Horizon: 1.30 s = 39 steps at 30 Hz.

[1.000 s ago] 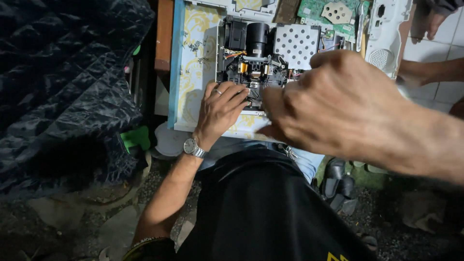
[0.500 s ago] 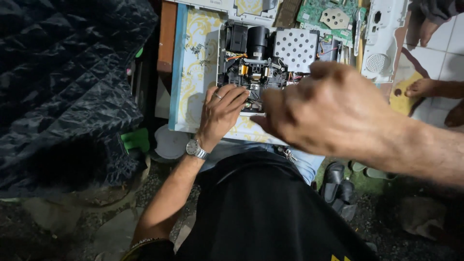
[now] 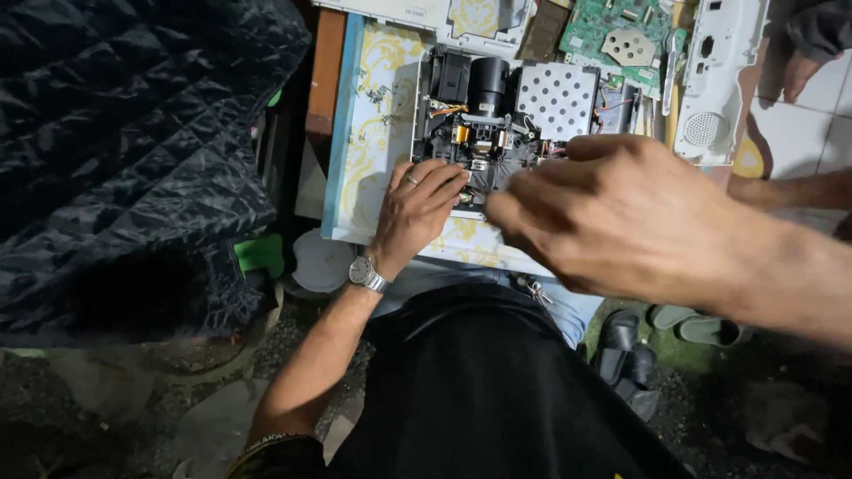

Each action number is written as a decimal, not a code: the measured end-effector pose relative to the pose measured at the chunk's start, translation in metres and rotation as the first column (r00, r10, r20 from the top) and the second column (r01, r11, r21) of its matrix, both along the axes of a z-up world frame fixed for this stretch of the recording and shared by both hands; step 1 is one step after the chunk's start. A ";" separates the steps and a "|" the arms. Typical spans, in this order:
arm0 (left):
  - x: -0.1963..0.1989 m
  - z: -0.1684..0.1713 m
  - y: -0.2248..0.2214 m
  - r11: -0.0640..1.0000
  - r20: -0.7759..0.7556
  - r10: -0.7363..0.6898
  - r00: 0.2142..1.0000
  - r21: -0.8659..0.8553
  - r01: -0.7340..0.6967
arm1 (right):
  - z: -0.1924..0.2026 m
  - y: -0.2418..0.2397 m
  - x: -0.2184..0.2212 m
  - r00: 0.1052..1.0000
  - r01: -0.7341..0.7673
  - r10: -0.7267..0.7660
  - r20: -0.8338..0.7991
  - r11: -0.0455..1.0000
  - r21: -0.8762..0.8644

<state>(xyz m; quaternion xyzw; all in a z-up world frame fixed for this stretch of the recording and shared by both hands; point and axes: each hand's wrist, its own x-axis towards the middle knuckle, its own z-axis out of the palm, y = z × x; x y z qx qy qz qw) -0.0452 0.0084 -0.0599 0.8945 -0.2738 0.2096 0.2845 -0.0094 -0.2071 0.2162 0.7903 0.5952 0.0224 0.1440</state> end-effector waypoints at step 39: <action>0.055 0.001 0.067 0.909 0.033 0.316 0.948 -0.298 -0.293 | -0.057 0.008 -0.032 0.872 0.350 -0.023 -0.489 0.729 0.589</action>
